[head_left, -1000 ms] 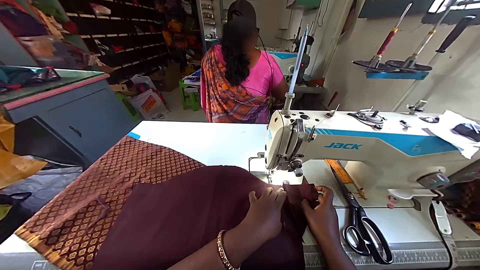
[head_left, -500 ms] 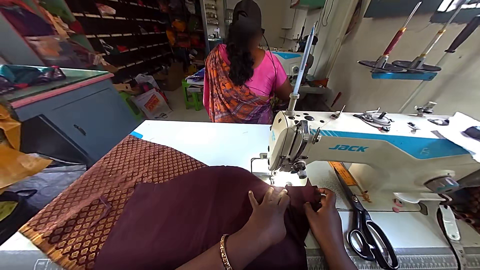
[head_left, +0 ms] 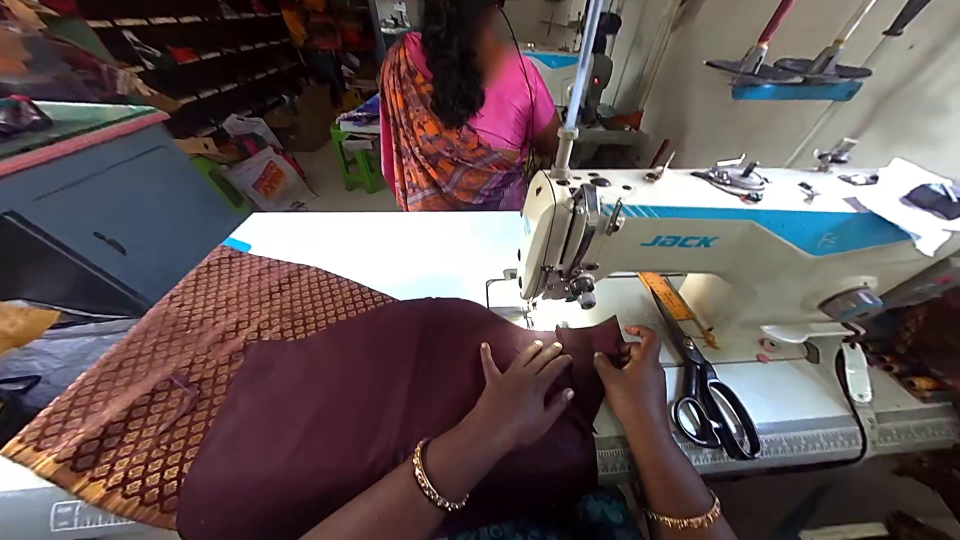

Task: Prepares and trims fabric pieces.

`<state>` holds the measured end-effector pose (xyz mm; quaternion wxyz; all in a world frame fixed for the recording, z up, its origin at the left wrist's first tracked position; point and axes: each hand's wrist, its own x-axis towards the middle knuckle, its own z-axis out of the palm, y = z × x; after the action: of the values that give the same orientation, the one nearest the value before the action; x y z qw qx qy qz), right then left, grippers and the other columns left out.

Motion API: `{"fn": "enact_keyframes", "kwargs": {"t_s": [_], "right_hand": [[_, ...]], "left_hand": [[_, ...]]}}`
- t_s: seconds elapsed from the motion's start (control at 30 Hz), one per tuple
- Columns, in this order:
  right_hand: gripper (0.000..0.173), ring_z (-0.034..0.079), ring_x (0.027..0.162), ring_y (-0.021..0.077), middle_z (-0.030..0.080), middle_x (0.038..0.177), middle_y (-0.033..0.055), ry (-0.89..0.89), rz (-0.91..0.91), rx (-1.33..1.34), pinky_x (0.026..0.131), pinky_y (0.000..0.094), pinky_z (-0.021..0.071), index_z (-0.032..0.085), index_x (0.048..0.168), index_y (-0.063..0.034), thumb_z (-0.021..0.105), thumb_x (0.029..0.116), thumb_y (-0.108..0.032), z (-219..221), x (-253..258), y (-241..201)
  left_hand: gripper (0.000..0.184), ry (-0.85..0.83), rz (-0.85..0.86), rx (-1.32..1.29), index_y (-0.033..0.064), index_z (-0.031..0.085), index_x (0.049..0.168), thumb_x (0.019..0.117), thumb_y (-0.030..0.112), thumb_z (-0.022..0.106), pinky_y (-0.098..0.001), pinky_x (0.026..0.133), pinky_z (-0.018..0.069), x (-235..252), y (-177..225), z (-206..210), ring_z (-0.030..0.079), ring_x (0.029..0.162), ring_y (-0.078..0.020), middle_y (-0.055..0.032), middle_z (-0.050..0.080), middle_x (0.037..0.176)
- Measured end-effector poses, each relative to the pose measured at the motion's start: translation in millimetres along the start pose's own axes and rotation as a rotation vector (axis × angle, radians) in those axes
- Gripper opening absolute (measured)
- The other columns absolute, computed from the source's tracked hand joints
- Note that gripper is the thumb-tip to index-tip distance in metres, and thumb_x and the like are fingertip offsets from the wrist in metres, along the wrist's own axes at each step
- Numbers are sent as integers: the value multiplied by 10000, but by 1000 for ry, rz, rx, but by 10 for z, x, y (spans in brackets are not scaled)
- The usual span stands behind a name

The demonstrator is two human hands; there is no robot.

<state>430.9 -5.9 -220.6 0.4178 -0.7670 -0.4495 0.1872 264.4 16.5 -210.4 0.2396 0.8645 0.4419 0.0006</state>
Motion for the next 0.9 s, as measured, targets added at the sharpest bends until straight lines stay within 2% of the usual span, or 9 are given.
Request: {"fn": "enact_keyframes", "kwargs": {"t_s": [0.1,0.23,0.3,0.4,0.5,0.6,0.73,0.8,0.9], "right_hand": [[609,685,866,309,679,1027,173,-6,-2,15,772,512,559,394,1442,-16,733,939,-75,-8,19,26],[641,698,874,281,680,1079,172,-11,-24,73,790,485,570,366,1461,-23,739,945,-97,-34,23,73],[651,705,964,303,649,1186,190,38,-59,25,838,490,581,363,1466,-13,740,939,-77,-86,-10,80],[545,611,1167,449,533,1386,281,134,-275,-190,926,599,525,420,1450,45,649,958,-11,-178,-99,113],[383,615,1243,380,588,1397,218,-63,-553,-220,995,547,532,554,1389,26,536,1014,-53,-133,-221,122],[470,428,1475,257,522,1536,108,-367,-591,-203,1231,488,315,531,1476,-34,438,1089,-285,52,-341,86],[665,252,1560,216,327,1670,44,-423,-461,-459,1275,503,132,371,1597,-100,248,1089,-512,110,-360,23],[676,195,1577,213,300,1682,0,-453,-420,-522,1275,527,73,338,1617,-150,181,1085,-537,74,-306,23],[585,179,1580,211,327,1665,-80,-450,-404,-554,1270,536,61,370,1608,-231,154,1094,-410,22,-184,76]], "left_hand": [[736,-23,5,75,314,271,1640,1012,672,413,-813,1108,-92,-14,-1,12,62,1604,-198,102,175,1722],[834,-44,-10,123,287,188,1663,986,713,427,-816,1099,-107,-23,22,4,14,1607,-205,103,121,1733],[873,-46,-18,125,269,163,1668,976,726,434,-811,1099,-119,-20,19,3,7,1607,-210,100,115,1735],[903,-54,-28,125,266,144,1670,963,749,431,-805,1100,-130,-8,19,0,-7,1607,-206,105,103,1736],[902,-72,-33,98,287,144,1669,956,746,452,-800,1106,-137,10,1,1,-21,1606,-194,120,94,1735],[833,-83,-20,81,265,230,1655,970,590,574,-819,1093,-121,9,-2,-11,-18,1607,-229,86,162,1727],[850,-113,-31,85,261,146,1670,986,547,562,-819,1088,-120,14,8,-29,-45,1605,-216,101,101,1736],[876,-118,-34,70,267,123,1672,978,605,537,-817,1083,-140,23,-4,-22,-65,1603,-207,119,67,1737],[888,-130,-37,52,266,131,1671,972,689,479,-809,1090,-159,29,-3,-31,-77,1603,-205,119,53,1738]]}}
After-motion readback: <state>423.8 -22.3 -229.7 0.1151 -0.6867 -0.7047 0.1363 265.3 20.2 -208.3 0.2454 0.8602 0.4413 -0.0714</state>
